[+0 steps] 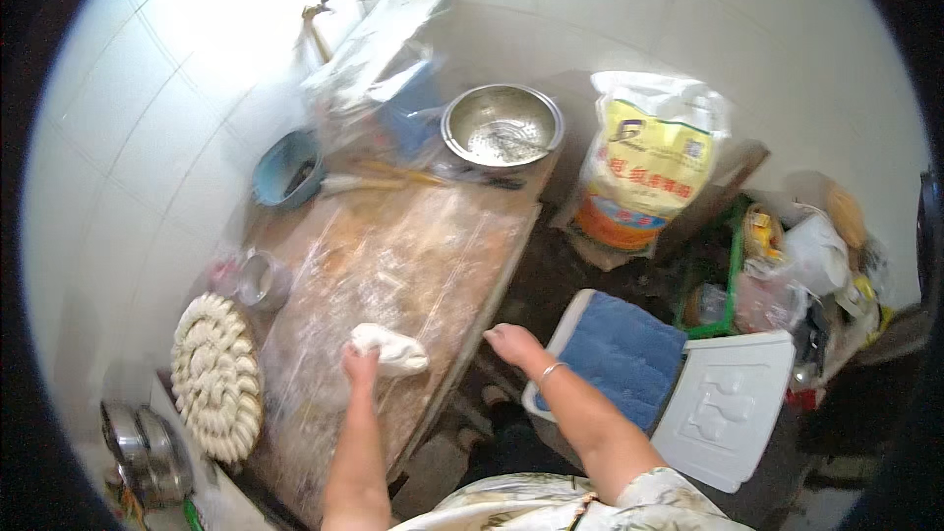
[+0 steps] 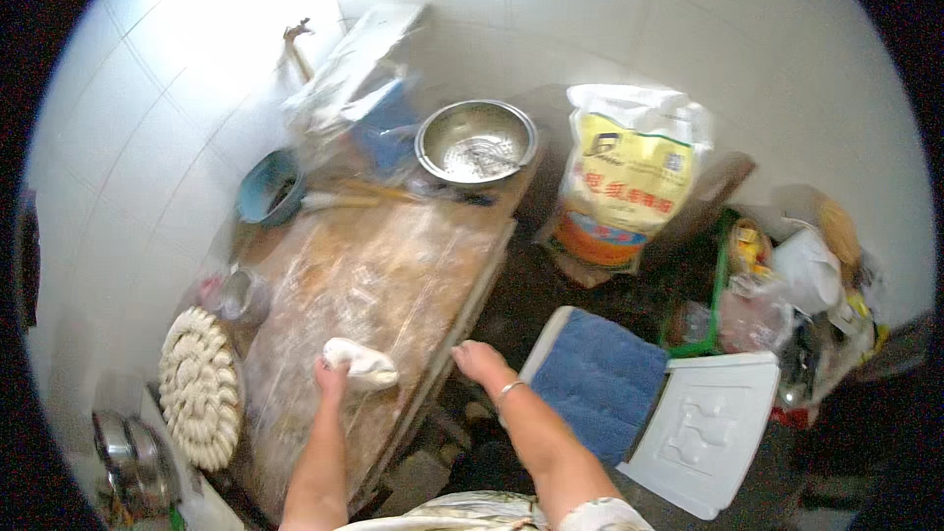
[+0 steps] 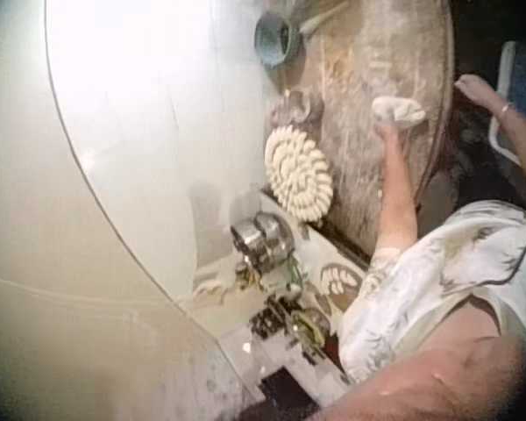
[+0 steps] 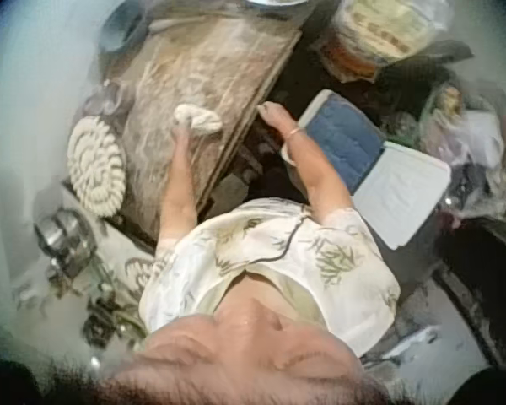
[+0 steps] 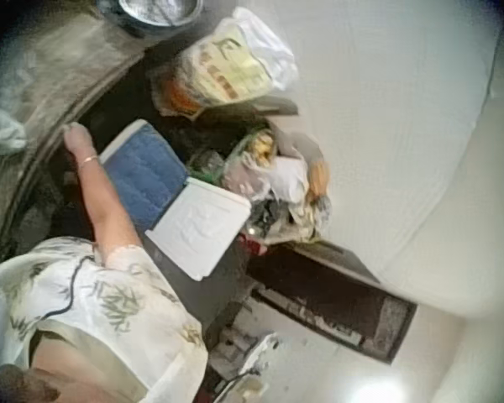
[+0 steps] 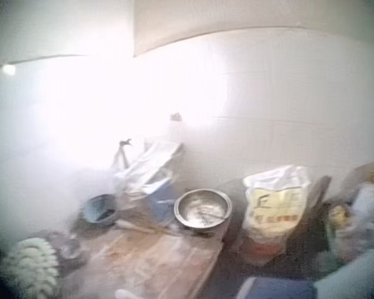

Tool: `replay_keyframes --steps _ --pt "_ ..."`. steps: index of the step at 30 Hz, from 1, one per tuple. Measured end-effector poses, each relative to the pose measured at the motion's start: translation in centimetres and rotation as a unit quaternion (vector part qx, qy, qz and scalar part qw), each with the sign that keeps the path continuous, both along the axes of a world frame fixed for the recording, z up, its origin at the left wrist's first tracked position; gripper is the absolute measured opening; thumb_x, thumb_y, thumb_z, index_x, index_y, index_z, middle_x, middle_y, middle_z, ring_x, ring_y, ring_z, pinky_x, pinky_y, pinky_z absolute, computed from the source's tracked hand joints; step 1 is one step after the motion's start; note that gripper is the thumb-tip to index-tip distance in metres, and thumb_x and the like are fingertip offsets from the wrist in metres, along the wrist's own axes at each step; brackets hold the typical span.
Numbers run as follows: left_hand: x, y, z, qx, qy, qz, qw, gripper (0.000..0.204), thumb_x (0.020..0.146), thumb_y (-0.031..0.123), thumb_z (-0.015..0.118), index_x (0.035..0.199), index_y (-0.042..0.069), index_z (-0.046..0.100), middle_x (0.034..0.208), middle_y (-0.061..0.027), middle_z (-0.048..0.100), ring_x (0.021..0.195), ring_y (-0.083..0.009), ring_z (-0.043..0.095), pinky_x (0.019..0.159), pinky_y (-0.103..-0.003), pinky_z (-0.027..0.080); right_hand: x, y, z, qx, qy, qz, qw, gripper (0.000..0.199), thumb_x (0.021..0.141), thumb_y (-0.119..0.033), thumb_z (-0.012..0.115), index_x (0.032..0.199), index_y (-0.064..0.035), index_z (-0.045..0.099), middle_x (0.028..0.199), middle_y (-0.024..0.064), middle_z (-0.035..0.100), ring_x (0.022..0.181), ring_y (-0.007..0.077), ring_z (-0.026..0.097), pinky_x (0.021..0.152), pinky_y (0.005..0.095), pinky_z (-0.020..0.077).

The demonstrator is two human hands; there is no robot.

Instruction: The person kneads a piece of dough by hand on a floured wooden surface, repeatedly folding and pressing it, while occasionally reaching into a container for more flour.

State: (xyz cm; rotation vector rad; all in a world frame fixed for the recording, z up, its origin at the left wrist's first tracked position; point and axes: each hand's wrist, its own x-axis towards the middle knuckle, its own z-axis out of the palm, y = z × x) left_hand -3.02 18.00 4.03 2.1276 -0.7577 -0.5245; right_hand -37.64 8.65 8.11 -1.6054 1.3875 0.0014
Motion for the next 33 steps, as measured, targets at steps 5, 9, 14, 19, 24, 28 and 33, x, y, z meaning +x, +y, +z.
replay_keyframes --steps 5,9,14,19,24,28,33 --pt "0.4 0.9 1.5 0.041 -0.075 -0.02 0.996 0.042 0.066 0.02 0.08 0.099 0.001 0.06 0.094 -0.0207 0.063 0.094 -0.0393 0.058 0.083 -0.047 0.046 3.2 2.6 1.0 -0.024 -0.033 -0.043 0.998 0.042 0.097 -0.038 0.049 0.108 -0.0003 0.064 0.107 0.0236 0.066 0.1 0.0407 0.061 0.089 0.0462 0.0484" --pt "-0.3 3.3 0.9 0.0 -0.208 -0.063 0.976 0.044 0.07 0.014 0.075 0.109 0.002 0.058 0.106 -0.0211 0.053 0.101 -0.0396 0.052 0.091 -0.047 0.044 7.1 3.7 2.3 -0.057 -0.115 -0.071 0.989 0.04 0.098 -0.036 0.049 0.106 -0.0002 0.064 0.103 0.0248 0.065 0.097 0.0413 0.061 0.084 0.0472 0.0476" --pt "-5.1 4.0 4.4 -0.09 -0.254 -0.201 0.942 0.04 0.075 0.011 0.069 0.109 0.0 0.052 0.121 -0.0238 0.05 0.106 -0.039 0.052 0.091 -0.048 0.045 11.6 2.9 -0.5 -0.054 -0.166 -0.092 0.98 0.046 0.1 -0.037 0.041 0.108 0.0024 0.063 0.107 0.0261 0.064 0.102 0.0439 0.059 0.085 0.0453 0.0471" --pt "-4.7 -0.4 5.9 -0.117 0.193 -0.007 0.974 0.043 0.081 0.014 0.066 0.119 0.0 0.049 0.099 -0.0207 0.064 0.095 -0.0336 0.061 0.088 -0.047 0.047 15.4 5.5 -3.3 -0.053 -0.302 -0.08 0.949 0.037 0.1 -0.027 0.045 0.116 -0.0003 0.063 0.117 0.0222 0.063 0.112 0.0386 0.057 0.098 0.0411 0.043" --pt "-2.3 -3.3 3.3 0.018 -0.114 -0.198 0.973 0.031 0.084 0.021 0.057 0.111 0.013 0.069 0.103 -0.0125 0.067 0.096 -0.0334 0.061 0.087 -0.046 0.046 14.6 3.4 -3.8 -0.101 -0.28 0.041 0.954 0.032 0.097 -0.02 0.051 0.121 -0.0029 0.063 0.128 0.0205 0.058 0.123 0.036 0.051 0.105 0.042 0.0391" --pt "-6.2 -1.1 4.7 -0.01 -0.262 -0.241 0.934 0.028 0.084 0.012 0.055 0.108 0.008 0.069 0.111 -0.016 0.063 0.106 -0.0348 0.057 0.093 -0.047 0.043 11.7 -1.7 -3.8 -0.309 -0.058 0.044 0.948 0.039 0.089 -0.022 0.058 0.122 -0.0011 0.058 0.136 0.0254 0.047 0.127 0.0438 0.042 0.109 0.0513 0.0318" --pt "-8.3 1.3 1.7 0.018 -0.339 -0.2 0.919 0.033 0.086 0.028 0.055 0.114 0.014 0.065 0.126 -0.0142 0.053 0.119 -0.0365 0.046 0.101 -0.053 0.031 10.0 -5.3 -5.0 -0.347 0.041 0.127 0.928 0.059 0.086 -0.034 0.061 0.136 -0.0068 0.048 0.147 0.0193 0.039 0.136 0.0383 0.034 0.114 0.0539 0.0216"
